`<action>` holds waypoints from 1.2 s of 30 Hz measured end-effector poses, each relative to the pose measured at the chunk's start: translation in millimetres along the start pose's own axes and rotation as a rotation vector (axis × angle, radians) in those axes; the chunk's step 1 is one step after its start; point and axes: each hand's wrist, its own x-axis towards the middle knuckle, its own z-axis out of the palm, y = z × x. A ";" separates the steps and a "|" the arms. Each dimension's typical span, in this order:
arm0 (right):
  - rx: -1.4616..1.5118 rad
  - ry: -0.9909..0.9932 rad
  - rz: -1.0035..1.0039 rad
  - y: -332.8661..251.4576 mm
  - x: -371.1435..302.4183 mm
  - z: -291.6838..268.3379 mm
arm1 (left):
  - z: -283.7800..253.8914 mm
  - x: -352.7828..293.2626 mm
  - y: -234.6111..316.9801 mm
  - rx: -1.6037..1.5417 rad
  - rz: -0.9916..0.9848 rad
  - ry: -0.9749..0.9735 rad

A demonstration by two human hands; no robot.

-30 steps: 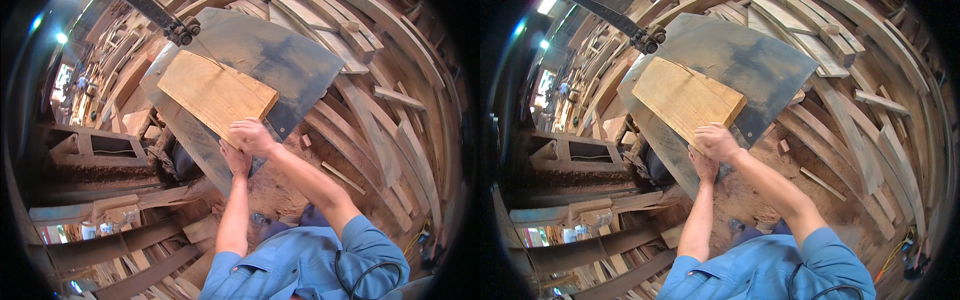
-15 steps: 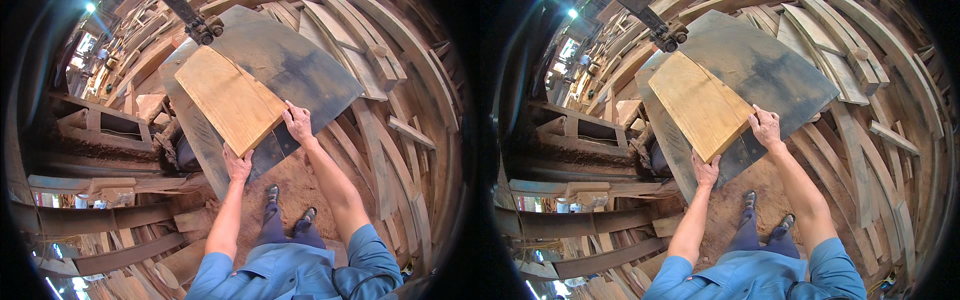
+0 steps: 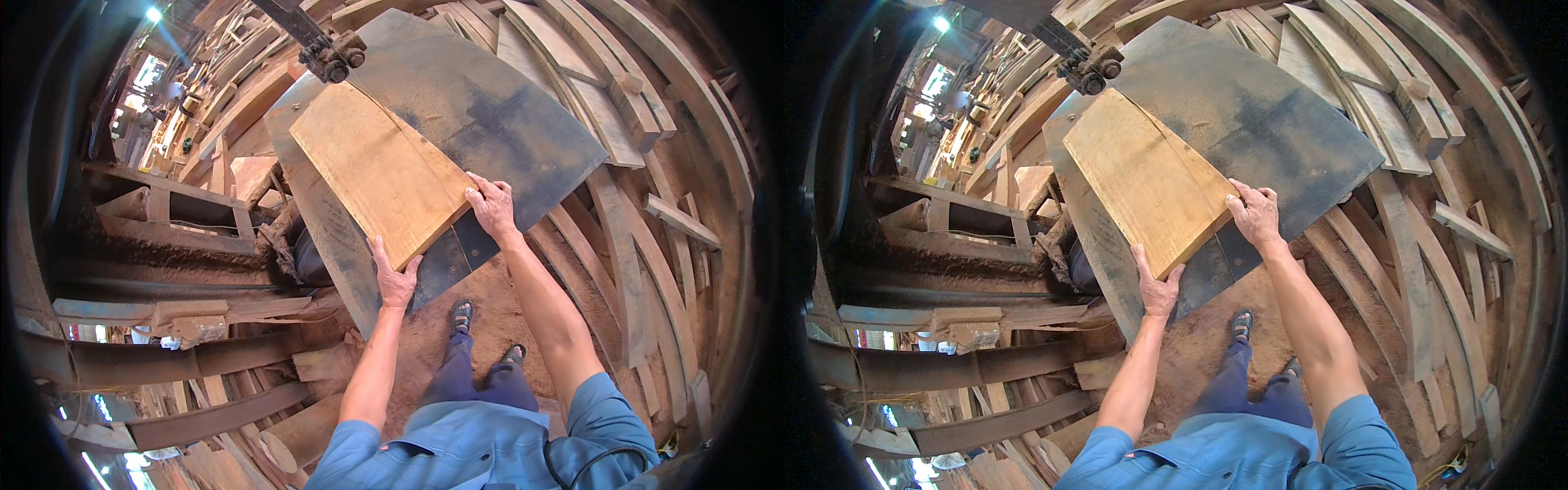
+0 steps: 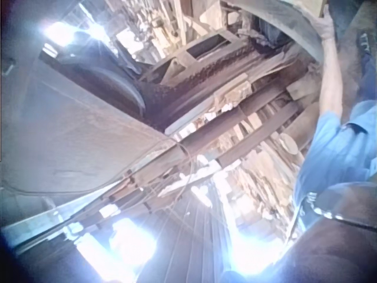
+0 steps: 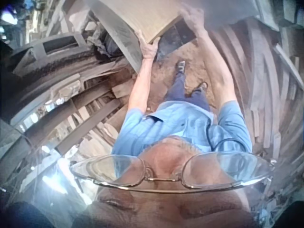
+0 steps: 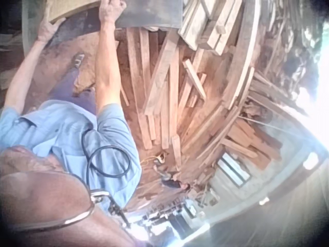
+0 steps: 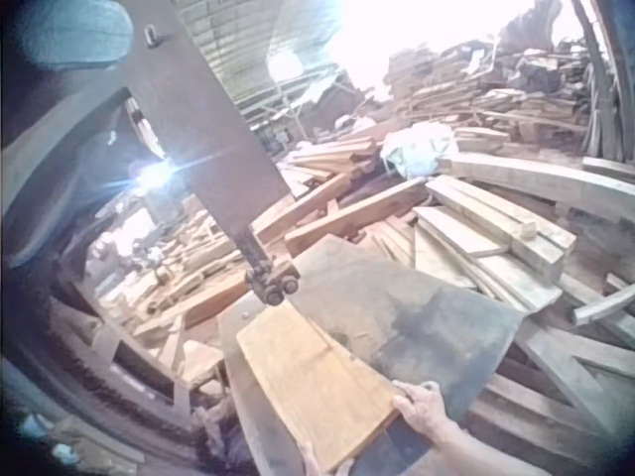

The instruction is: The person positions a rectangular wooden plank on a bandsaw table and guides it through the blade to cut a straight line. The person uses both hands to control the wood's movement and maintains a steady pace during the cut.

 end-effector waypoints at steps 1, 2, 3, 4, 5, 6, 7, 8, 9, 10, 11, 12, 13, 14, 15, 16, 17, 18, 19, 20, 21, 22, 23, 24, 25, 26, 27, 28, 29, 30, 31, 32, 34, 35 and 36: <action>0.015 0.018 -0.010 2.4 0.3 1.7 | 2.0 -1.0 1.1 -0.008 0.016 0.016; 0.030 0.037 -0.020 4.9 0.2 2.9 | 1.8 -1.7 1.1 -0.021 0.005 0.014; 0.049 0.040 -0.020 7.3 -0.3 4.4 | 0.4 -2.0 0.4 -0.034 -0.006 0.013; 0.064 0.043 -0.023 8.2 0.6 4.8 | 1.0 -2.2 0.1 -0.052 -0.018 0.013; 0.079 0.046 -0.026 9.0 1.2 5.1 | 2.0 -2.6 0.2 -0.050 -0.012 0.022; 0.090 0.047 -0.029 9.6 1.1 5.3 | 3.0 -2.9 0.4 -0.048 -0.007 0.030; 0.104 0.048 -0.033 8.8 2.1 5.5 | 3.1 -1.3 1.2 -0.044 0.000 0.039; 0.119 0.050 -0.037 8.1 2.7 4.6 | 1.8 -1.9 2.6 -0.056 -0.012 0.031; 0.121 0.029 -0.022 7.8 0.4 2.2 | -0.8 -4.2 4.6 -0.068 -0.024 0.023; 0.124 0.003 -0.003 5.4 -5.2 0.3 | -3.3 -6.9 4.5 -0.078 -0.041 0.013; 0.127 -0.022 0.016 3.3 -7.3 -2.2 | -3.1 -7.4 4.7 -0.081 -0.043 0.021; 0.124 -0.027 0.003 1.8 -5.2 -5.7 | -1.6 -7.8 5.7 -0.084 -0.044 0.029; 0.118 -0.033 -0.003 0.4 -5.6 -10.2 | -1.5 -10.2 6.4 -0.088 -0.049 0.030; 0.113 -0.039 -0.008 -0.9 -6.3 -13.1 | -2.9 -13.8 7.3 -0.081 -0.048 0.022; 0.108 -0.072 0.021 -1.2 -12.6 -13.5 | -5.2 -18.4 8.4 -0.073 -0.048 0.015; 0.107 -0.056 0.008 -0.2 -15.6 -14.3 | -6.5 -20.2 9.6 -0.069 -0.043 0.011; 0.106 -0.040 -0.006 0.9 -18.0 -15.4 | -6.2 -21.6 9.1 0.002 -0.016 0.013; 0.106 -0.024 -0.019 2.6 -18.6 -17.3 | -4.5 -20.1 8.8 -0.055 -0.046 -0.002; 0.105 -0.049 -0.078 8.8 -22.0 -20.8 | -4.4 -21.2 10.5 -0.111 -0.076 -0.024; 0.085 -0.033 -0.120 13.5 -24.1 -19.8 | -4.8 -22.0 11.7 -0.168 -0.107 -0.046; 0.064 -0.018 -0.161 18.0 -25.2 -17.7 | -4.6 -20.4 11.7 -0.179 -0.122 -0.053; 0.040 -0.004 -0.206 16.9 -24.4 -18.6 | -3.7 -20.1 12.2 -0.191 -0.137 -0.051; 0.040 -0.038 -0.172 15.9 -25.1 -19.8 | -3.0 -20.6 12.8 -0.204 -0.152 -0.048; 0.039 -0.073 -0.137 14.9 -26.2 -21.1 | -2.3 -21.3 13.2 -0.216 -0.168 -0.046; 0.041 -0.106 -0.109 13.3 -24.9 -21.7 | -1.0 -21.3 11.3 -0.210 -0.166 -0.048; 0.022 -0.097 -0.089 11.6 -23.3 -21.9 | 0.4 -21.3 9.3 -0.204 -0.164 -0.050; 0.002 -0.088 -0.069 9.9 -21.4 -21.4 | 2.0 -21.6 7.3 -0.198 -0.164 -0.052; -0.016 -0.076 -0.046 10.5 -21.1 -19.6 | 3.6 -20.8 6.1 -0.184 -0.144 -0.047; -0.008 -0.033 -0.071 10.9 -21.1 -17.1 | 5.8 -19.6 4.8 -0.171 -0.126 -0.041; -0.001 0.010 -0.095 11.0 -21.4 -14.0 | 6.9 -18.6 3.2 -0.158 -0.107 -0.036; 0.005 0.054 -0.119 10.8 -21.4 -12.3 | 7.7 -17.6 1.8 -0.121 -0.085 -0.030; 0.004 0.045 -0.105 11.1 -21.2 -11.7 | 8.4 -17.0 0.6 -0.084 -0.062 -0.025; 0.002 0.028 -0.078 10.9 -20.1 -11.8 | 8.8 -16.5 -0.4 -0.040 -0.030 -0.019; 0.010 0.037 -0.072 9.9 -19.5 -11.6 | 8.6 -16.0 -0.4 -0.033 -0.020 -0.019; 0.018 0.046 -0.067 8.7 -19.0 -10.9 | 8.4 -15.2 -0.4 -0.026 -0.010 -0.018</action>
